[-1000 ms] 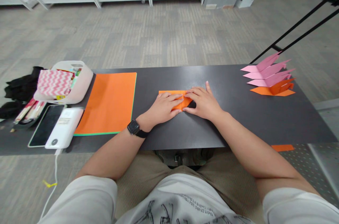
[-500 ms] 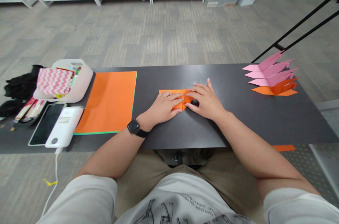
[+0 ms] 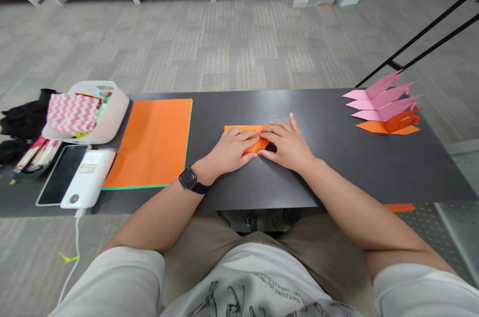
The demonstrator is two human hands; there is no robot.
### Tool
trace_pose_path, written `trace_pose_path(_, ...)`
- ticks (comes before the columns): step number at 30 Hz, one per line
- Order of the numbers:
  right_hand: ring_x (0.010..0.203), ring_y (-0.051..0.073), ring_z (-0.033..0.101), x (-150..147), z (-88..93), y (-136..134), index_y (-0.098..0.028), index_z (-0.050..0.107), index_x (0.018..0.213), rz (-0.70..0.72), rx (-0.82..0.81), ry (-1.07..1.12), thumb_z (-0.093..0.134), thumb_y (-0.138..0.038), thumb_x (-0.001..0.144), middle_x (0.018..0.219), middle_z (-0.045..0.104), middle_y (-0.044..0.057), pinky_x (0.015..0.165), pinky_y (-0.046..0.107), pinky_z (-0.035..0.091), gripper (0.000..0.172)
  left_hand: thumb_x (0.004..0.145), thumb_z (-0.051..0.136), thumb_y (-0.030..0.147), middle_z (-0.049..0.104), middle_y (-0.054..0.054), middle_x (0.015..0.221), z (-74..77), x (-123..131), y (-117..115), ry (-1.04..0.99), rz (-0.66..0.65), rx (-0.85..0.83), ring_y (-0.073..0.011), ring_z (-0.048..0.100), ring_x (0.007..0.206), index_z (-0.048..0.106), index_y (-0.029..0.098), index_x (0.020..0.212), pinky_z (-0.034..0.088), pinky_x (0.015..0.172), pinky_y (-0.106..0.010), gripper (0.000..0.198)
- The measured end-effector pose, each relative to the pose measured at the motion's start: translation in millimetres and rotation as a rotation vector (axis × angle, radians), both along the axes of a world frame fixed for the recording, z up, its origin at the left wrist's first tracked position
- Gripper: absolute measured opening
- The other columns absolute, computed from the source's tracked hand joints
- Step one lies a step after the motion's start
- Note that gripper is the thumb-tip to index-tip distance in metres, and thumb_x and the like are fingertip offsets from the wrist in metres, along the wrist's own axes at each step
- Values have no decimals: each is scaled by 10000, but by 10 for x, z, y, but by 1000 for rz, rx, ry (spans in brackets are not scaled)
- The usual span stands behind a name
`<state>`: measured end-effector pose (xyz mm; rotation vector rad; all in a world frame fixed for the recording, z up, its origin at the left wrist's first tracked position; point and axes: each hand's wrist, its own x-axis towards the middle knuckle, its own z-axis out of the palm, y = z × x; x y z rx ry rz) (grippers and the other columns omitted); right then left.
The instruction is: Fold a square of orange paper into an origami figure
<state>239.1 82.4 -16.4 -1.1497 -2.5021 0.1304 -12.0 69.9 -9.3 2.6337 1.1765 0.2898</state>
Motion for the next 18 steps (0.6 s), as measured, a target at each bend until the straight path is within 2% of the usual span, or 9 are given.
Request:
trace_pose_path(9, 1362, 391, 632, -41, 21, -56, -260, 775, 1294, -34, -15, -2, 751, -451, 960, 1337, 760, 105, 1331, 787, 93, 385, 1072, 602, 461, 573, -69, 1665, 26, -2, 2, 8, 6, -7, -340, 571, 1307, 625, 243, 1564, 445, 1141, -541, 538)
trace_pose_path(18, 1387, 392, 627, 78, 10, 12, -279, 728, 1380, 32, -70, 38, 798, -507, 928, 1416, 724, 112, 1326, 799, 87, 511, 1059, 615, 456, 559, -74, 1676, 64, -4, 9, 31, -1, -42, -349, 554, 1338, 603, 246, 1587, 428, 1163, -550, 569)
